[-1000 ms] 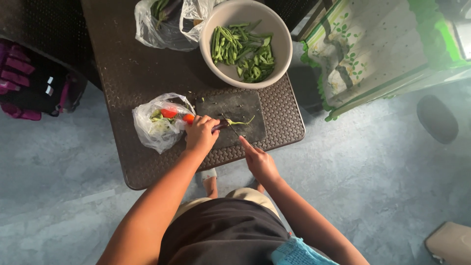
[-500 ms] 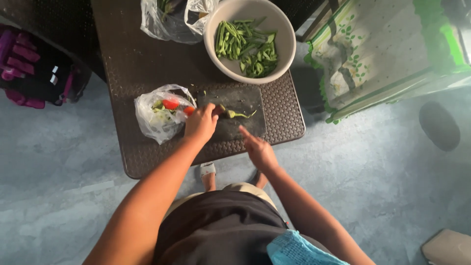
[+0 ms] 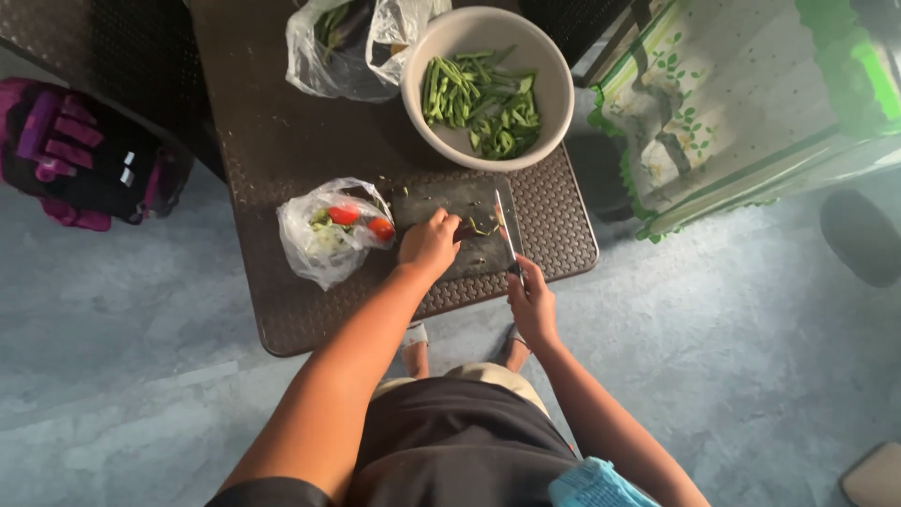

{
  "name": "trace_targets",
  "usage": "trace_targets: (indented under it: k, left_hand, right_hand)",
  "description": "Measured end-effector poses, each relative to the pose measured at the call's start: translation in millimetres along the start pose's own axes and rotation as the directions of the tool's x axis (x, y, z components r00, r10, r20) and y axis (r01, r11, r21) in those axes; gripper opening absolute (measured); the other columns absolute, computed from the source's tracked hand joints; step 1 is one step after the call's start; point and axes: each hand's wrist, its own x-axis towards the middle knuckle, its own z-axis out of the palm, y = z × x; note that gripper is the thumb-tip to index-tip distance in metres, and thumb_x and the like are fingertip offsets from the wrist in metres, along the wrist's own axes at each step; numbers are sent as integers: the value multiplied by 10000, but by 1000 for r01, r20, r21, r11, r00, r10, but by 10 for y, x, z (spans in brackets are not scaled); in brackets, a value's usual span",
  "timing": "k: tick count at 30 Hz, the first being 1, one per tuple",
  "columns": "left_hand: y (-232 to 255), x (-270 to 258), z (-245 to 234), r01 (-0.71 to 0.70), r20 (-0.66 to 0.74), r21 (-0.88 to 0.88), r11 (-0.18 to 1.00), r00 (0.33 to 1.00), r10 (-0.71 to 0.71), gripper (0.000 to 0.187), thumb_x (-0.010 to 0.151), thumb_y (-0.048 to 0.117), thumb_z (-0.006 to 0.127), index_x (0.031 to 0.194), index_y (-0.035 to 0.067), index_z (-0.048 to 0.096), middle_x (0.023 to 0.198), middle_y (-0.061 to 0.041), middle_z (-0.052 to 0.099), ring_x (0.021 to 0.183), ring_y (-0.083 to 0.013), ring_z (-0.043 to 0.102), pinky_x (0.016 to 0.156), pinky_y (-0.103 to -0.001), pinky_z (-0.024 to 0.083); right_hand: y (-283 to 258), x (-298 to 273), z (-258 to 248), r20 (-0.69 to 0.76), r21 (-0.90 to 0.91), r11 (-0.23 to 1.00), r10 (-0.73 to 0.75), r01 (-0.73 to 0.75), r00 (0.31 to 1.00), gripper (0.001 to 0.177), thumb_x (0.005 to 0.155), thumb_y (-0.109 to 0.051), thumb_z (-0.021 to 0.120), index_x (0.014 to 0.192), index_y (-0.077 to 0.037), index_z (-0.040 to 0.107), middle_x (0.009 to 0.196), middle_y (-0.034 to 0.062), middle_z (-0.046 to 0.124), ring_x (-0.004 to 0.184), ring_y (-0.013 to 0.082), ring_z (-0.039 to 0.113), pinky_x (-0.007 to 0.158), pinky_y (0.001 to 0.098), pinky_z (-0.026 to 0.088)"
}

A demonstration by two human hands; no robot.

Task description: The person is chopping long beans and an eggplant on a small cutting board and placing them into a bowl.

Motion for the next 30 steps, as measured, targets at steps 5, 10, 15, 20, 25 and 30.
trace_targets:
  k: [5,10,15,20,25,30]
  left_hand:
    - [-197,-200,-539,-2,-330,-163,987,943,-52,279,798,180,760,1071,144,716,1085,-62,714,887,-308,739,791,-416,607]
    - [-918,-407,-1275,129,-204,39,991,972,-118,329,771,201,766,1090,129,723,1096,-80,733,934,-319,729,786,-446,591]
    - [-1185,-554,-1560,263,-1,363,894,959,-282,258,916,283,735,1142,162,709,1107,-103,736,978,-328,737,831,-462,596]
    - [-184,-630,-1997,431,-157,67,900,895,-417,519,816,247,762,1255,92,532,1297,-225,511,956,-434,682,777,-506,561]
    - [-331,-393,-907,56,-28,-203,978,998,-63,543,781,34,716,1280,126,522,1274,-195,533,1133,-380,641,947,-453,541]
    - [1,-160,-409,55,126,-209,976,992,-29,619,769,63,791,1320,145,521,1301,-161,519,1078,-367,659,929,-447,562]
  right_hand:
    - [147,-21,-31,34,-3,999,-40,40,999,386,992,-146,633,1375,-123,589,731,-41,603,632,35,553,566,233,477]
    - [-58,-31,-51,37,-59,998,-8,11,999,388,996,-159,635,1382,-136,601,685,-17,587,622,45,526,555,251,447]
    - [-198,-39,9,55,-116,993,-21,27,998,381,983,-173,645,1362,-142,622,670,-3,591,618,46,550,567,245,464]
    - [-336,-46,-7,102,-47,994,104,-99,989,372,991,-179,627,1363,-153,630,675,-15,608,557,44,479,495,245,408]
    - [-40,90,39,109,110,987,103,-115,989,322,1006,-172,614,1320,-106,623,647,9,595,496,55,467,436,258,375]
    - [-286,6,92,72,77,992,96,-101,993,271,1017,-189,613,1268,-88,605,640,22,595,469,72,499,409,277,407]
